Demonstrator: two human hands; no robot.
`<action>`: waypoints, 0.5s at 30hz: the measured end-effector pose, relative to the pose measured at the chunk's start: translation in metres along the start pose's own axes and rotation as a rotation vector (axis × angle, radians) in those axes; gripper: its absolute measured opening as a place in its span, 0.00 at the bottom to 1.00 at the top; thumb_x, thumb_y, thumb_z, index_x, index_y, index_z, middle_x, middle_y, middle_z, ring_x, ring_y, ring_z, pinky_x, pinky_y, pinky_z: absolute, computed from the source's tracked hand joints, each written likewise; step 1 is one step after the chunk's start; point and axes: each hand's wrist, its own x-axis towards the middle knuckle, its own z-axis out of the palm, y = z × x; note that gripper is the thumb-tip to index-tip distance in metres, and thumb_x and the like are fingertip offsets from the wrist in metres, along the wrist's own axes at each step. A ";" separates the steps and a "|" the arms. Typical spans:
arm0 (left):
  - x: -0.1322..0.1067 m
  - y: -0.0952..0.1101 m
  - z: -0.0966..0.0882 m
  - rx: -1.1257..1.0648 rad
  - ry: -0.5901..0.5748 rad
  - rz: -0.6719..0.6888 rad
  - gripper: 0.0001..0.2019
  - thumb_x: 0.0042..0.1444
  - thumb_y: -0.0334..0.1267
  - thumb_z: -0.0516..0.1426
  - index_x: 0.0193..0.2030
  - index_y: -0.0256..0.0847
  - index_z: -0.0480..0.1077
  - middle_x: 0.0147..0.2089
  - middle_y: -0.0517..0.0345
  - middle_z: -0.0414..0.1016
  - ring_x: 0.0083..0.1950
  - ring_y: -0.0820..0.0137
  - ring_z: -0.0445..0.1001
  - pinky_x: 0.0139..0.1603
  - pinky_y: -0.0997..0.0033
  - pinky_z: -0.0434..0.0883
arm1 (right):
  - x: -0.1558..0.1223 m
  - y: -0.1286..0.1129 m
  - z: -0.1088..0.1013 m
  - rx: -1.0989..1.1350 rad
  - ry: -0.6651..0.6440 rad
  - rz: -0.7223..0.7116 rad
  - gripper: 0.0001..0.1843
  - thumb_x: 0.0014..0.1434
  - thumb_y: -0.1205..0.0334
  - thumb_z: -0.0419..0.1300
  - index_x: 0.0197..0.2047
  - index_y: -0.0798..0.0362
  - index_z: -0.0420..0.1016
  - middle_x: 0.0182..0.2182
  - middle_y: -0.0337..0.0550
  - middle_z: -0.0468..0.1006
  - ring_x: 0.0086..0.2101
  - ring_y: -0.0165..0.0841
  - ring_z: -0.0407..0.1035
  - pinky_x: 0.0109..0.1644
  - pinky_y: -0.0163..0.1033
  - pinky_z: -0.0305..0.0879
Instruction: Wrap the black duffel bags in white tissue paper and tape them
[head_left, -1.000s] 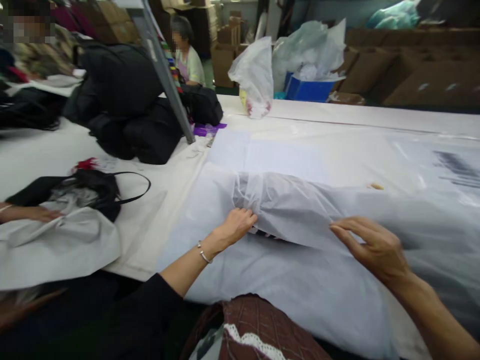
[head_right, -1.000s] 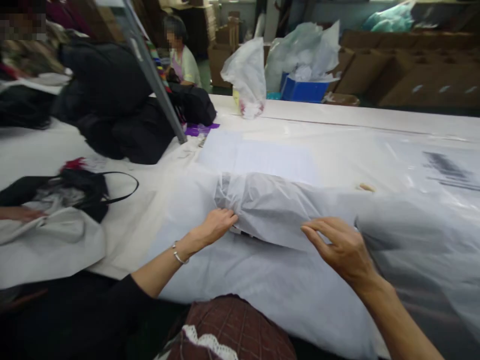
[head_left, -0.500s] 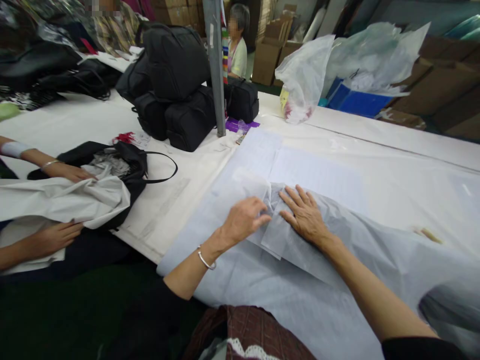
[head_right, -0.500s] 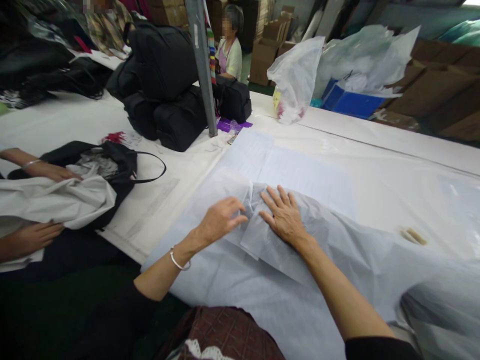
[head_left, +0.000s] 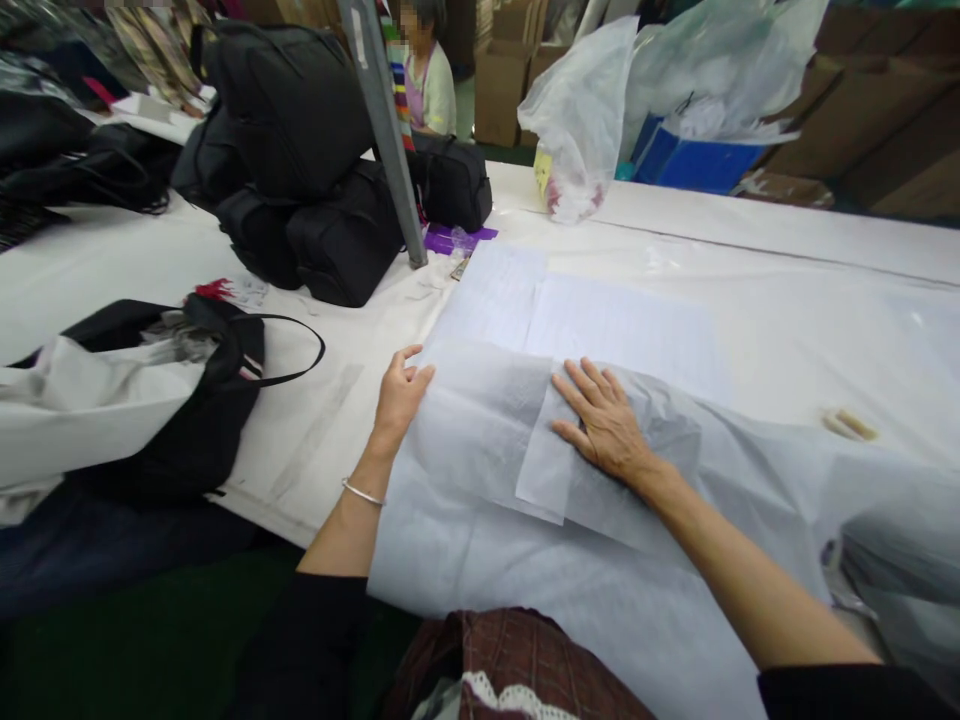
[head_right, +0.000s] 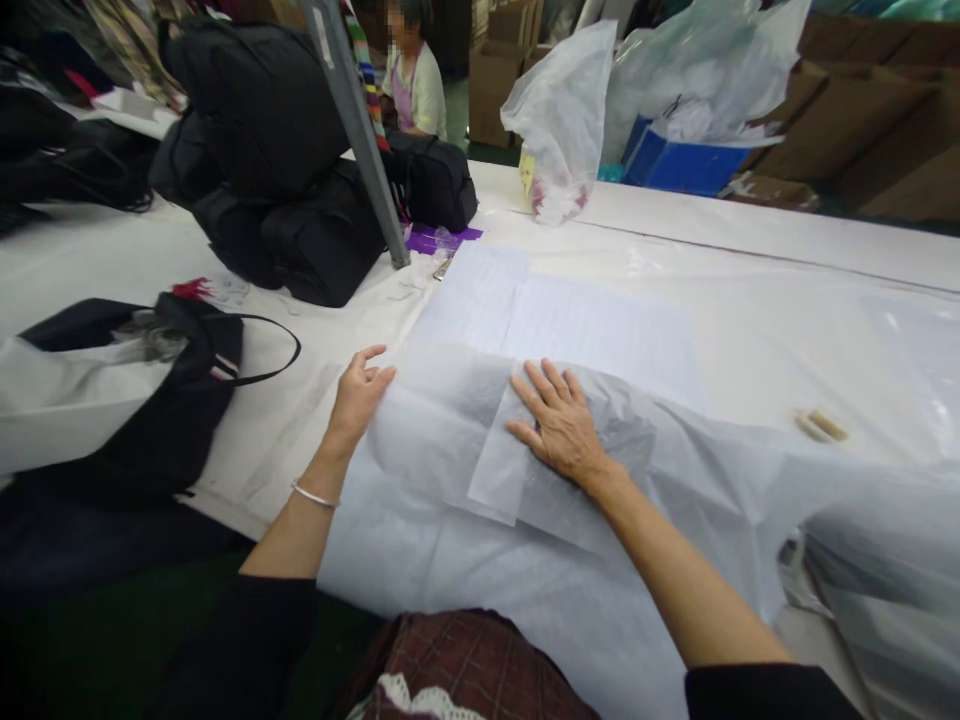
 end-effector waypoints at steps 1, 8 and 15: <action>-0.004 -0.010 -0.004 0.024 -0.016 -0.021 0.25 0.57 0.45 0.58 0.61 0.41 0.65 0.22 0.71 0.61 0.20 0.75 0.59 0.23 0.77 0.57 | 0.000 0.000 0.000 0.004 0.002 -0.002 0.35 0.68 0.39 0.46 0.73 0.44 0.54 0.72 0.46 0.53 0.71 0.46 0.42 0.72 0.61 0.44; -0.005 -0.004 -0.012 0.625 0.181 0.236 0.22 0.56 0.36 0.59 0.58 0.40 0.68 0.46 0.50 0.76 0.47 0.61 0.76 0.50 0.61 0.73 | 0.003 -0.001 0.002 0.024 -0.011 0.029 0.33 0.67 0.39 0.49 0.70 0.42 0.60 0.71 0.44 0.55 0.71 0.46 0.43 0.73 0.60 0.41; -0.023 0.109 0.103 0.295 -0.203 0.904 0.20 0.68 0.45 0.51 0.63 0.42 0.65 0.63 0.48 0.70 0.67 0.62 0.66 0.67 0.57 0.65 | 0.010 -0.009 -0.003 0.084 -0.037 0.062 0.35 0.66 0.39 0.53 0.70 0.45 0.60 0.71 0.46 0.55 0.71 0.48 0.42 0.73 0.63 0.38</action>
